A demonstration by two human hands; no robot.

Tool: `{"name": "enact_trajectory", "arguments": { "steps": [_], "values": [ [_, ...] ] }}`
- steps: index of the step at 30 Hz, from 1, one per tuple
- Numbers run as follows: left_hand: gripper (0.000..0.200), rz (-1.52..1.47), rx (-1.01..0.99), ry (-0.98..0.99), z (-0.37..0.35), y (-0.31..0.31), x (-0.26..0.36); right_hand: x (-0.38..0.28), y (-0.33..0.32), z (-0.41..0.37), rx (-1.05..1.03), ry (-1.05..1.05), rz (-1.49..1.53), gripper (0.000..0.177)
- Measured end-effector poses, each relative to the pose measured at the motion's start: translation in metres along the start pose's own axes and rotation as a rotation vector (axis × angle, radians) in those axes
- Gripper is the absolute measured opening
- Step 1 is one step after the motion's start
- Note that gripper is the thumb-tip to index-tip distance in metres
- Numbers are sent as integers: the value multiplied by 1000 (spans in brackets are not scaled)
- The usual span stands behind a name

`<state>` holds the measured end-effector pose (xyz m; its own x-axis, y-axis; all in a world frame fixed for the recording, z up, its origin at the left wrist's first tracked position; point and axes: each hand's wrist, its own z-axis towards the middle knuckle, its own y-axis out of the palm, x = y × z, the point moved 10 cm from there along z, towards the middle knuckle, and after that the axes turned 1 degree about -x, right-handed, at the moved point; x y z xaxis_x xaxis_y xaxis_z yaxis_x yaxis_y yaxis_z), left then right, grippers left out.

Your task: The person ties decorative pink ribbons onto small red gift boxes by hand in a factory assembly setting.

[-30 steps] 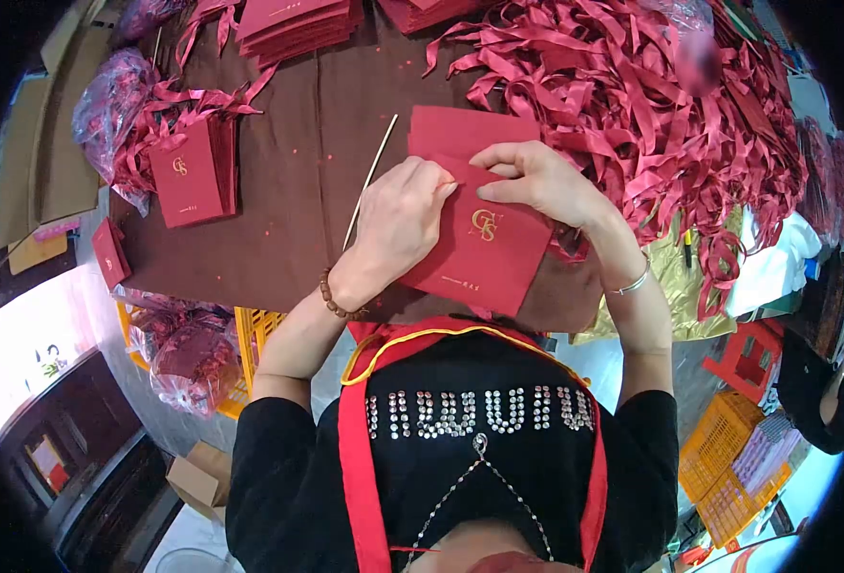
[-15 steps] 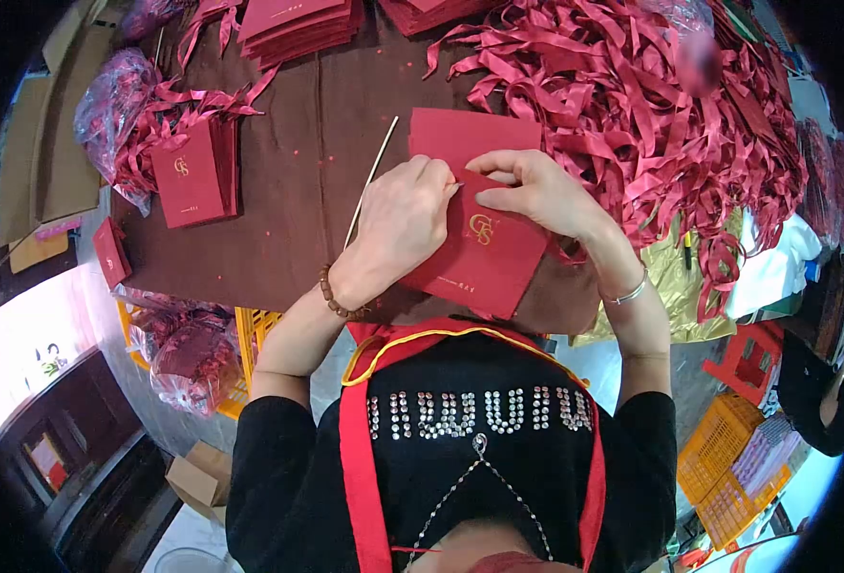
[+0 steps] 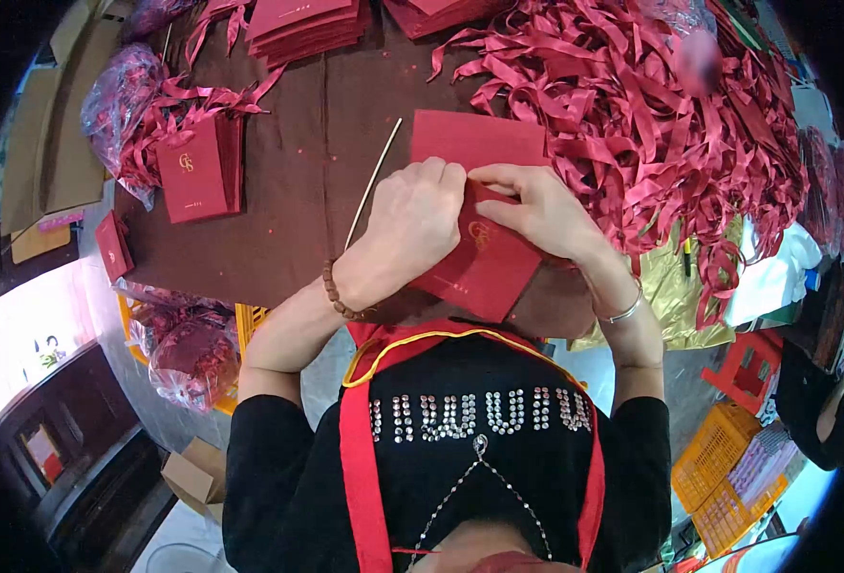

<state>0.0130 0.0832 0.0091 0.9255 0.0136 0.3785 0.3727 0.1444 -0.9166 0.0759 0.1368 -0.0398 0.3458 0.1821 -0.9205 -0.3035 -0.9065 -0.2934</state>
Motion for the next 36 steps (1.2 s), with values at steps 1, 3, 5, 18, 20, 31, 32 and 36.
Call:
{"name": "enact_trajectory", "arguments": {
  "steps": [1,3,5,18,20,31,32,36],
  "values": [
    [10,62,6,39,0,-1,6,-1,1,-1,-10,20,-34,36],
    [12,97,31,56,0,1,10,-4,1,-1,-15,25,-24,36],
    [14,132,54,75,-1,0,14,-7,2,-2,-17,31,-11,35],
    [19,-439,181,31,-8,-22,-2,-1,0,-2,-38,27,93,32],
    [19,-409,179,54,-10,-19,-3,-2,0,-4,-49,16,88,33],
    [17,-940,-284,-366,-10,11,-39,-12,13,-10,-121,-92,75,25],
    [17,-939,-281,-370,-9,11,-44,-16,14,-12,-126,-94,76,25],
    [15,-593,-546,14,-11,24,-22,-19,26,-16,-205,-33,-70,17]
  ]
}}
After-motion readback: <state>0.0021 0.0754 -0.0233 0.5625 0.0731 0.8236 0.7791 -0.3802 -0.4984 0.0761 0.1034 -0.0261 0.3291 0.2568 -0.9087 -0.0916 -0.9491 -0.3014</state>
